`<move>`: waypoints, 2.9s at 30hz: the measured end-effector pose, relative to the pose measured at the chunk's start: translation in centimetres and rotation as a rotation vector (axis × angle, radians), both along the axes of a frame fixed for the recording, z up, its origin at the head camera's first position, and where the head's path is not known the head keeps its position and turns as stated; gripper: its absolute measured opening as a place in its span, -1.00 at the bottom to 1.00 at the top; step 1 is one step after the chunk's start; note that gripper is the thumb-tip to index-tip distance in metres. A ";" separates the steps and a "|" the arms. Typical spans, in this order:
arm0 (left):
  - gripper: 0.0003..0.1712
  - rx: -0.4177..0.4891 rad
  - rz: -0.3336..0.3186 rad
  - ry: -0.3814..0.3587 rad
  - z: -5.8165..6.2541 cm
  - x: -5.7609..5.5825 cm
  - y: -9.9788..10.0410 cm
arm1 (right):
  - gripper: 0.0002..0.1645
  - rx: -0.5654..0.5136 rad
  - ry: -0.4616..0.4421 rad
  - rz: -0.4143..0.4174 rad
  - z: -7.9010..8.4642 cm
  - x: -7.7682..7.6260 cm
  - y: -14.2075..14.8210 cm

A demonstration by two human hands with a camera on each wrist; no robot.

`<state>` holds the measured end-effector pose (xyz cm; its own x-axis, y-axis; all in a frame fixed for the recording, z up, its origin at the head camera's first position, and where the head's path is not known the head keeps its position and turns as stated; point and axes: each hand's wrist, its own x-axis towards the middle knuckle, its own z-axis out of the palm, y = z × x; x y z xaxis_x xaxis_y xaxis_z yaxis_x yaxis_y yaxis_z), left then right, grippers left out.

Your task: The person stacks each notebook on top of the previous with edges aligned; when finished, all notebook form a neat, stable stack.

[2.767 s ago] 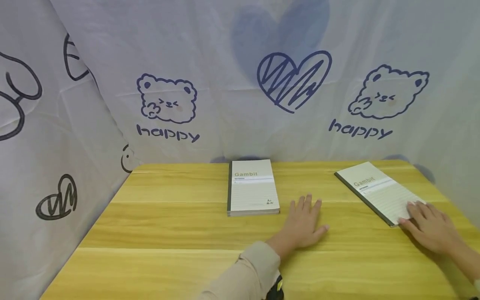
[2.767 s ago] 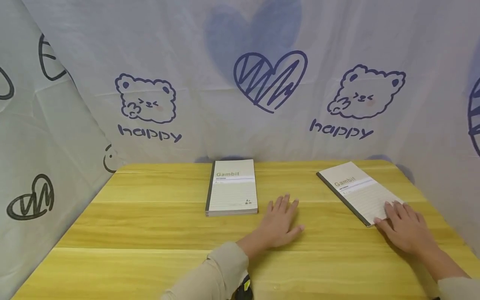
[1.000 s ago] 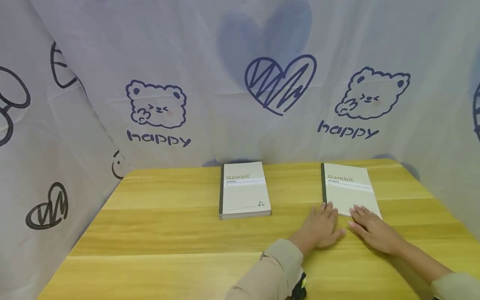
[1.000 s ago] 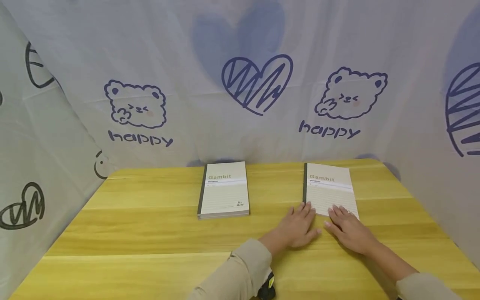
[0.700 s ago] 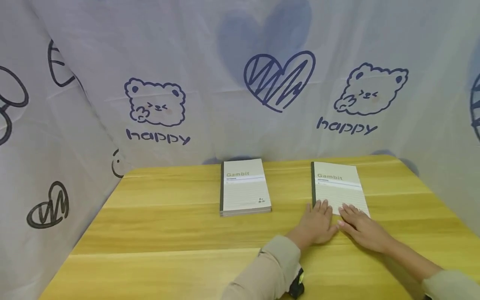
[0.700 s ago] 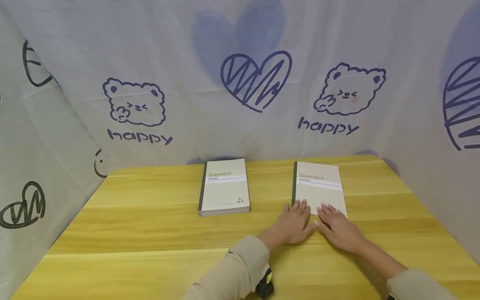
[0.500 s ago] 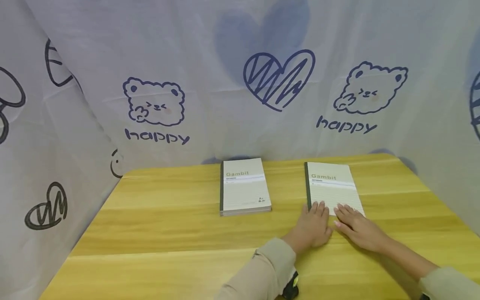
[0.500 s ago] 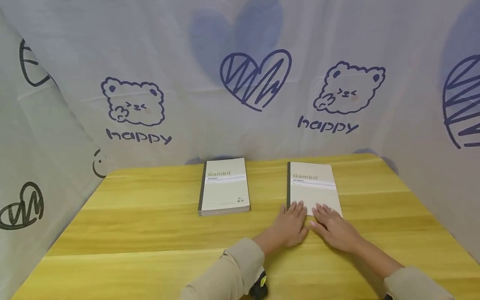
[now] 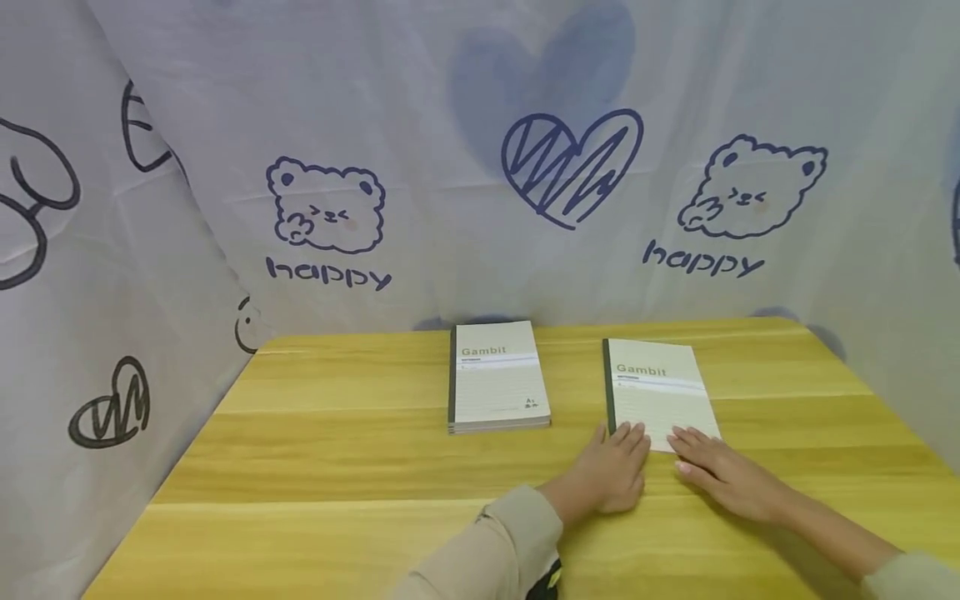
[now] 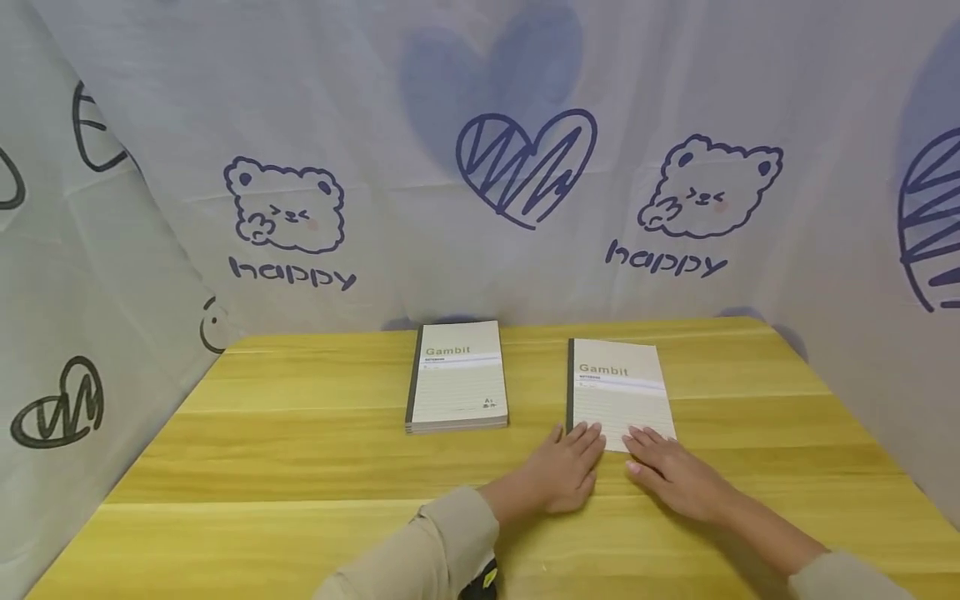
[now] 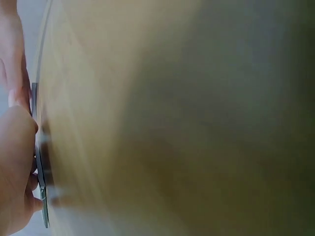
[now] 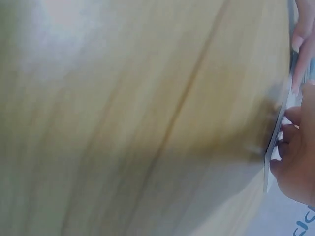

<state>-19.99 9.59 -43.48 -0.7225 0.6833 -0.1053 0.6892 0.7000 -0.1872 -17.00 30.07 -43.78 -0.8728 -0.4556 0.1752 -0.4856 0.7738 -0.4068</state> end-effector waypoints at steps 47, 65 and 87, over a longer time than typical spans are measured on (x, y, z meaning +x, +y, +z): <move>-0.27 0.786 0.243 0.197 0.9 0.5 -4.6 | -0.49 -0.068 0.284 -0.276 1.1 -1.5 0.1; -0.22 0.379 0.712 -0.018 0.5 1.1 0.5 | -0.11 0.182 -0.025 -0.307 0.7 -1.7 -1.2; -0.36 0.870 0.782 -0.200 0.9 0.2 0.1 | -0.21 0.113 -0.092 -0.271 0.4 -2.1 -1.1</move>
<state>-19.83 9.65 -42.53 -0.9991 -0.0384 0.0181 -0.0188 0.7828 0.6220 -19.12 28.94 -43.35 -0.9750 -0.2165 0.0508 -0.2206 0.9129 -0.3435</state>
